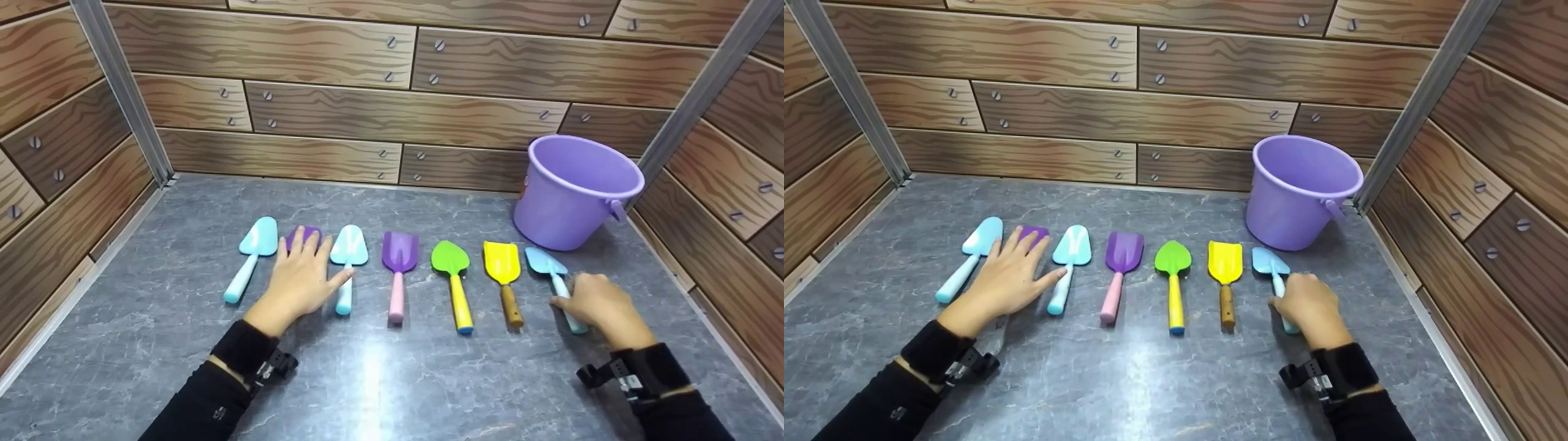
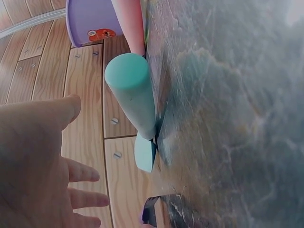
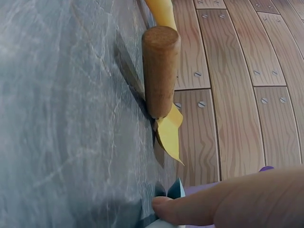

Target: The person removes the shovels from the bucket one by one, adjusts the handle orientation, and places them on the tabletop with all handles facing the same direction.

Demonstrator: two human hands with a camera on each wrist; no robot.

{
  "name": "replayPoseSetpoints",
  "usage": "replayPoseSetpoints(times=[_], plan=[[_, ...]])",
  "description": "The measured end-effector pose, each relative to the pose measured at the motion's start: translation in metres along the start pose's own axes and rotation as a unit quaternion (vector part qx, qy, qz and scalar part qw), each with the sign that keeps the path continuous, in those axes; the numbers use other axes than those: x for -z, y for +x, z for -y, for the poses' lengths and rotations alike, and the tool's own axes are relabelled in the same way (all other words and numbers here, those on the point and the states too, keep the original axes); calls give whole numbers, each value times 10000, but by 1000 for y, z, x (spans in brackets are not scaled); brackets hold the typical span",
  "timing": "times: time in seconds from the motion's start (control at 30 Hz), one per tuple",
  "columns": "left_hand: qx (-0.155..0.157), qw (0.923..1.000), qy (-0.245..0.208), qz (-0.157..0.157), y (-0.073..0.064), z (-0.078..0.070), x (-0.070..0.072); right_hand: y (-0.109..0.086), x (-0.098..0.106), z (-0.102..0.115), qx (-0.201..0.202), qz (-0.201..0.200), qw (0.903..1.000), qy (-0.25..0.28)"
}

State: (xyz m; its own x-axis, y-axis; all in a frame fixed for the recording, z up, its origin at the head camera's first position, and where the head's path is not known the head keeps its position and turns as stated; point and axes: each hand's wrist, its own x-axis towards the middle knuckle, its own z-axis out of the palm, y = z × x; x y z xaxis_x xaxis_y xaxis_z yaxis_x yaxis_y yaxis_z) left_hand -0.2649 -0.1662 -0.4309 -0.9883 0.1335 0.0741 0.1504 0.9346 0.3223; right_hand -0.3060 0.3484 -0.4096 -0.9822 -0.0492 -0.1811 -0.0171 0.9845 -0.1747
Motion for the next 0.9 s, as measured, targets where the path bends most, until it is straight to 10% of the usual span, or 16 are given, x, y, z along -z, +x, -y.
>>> replayPoseSetpoints(times=[0.9], plan=[[-3,10000,17,21,0,0,-1,1,5,-9,-39,145,9998,-97]])
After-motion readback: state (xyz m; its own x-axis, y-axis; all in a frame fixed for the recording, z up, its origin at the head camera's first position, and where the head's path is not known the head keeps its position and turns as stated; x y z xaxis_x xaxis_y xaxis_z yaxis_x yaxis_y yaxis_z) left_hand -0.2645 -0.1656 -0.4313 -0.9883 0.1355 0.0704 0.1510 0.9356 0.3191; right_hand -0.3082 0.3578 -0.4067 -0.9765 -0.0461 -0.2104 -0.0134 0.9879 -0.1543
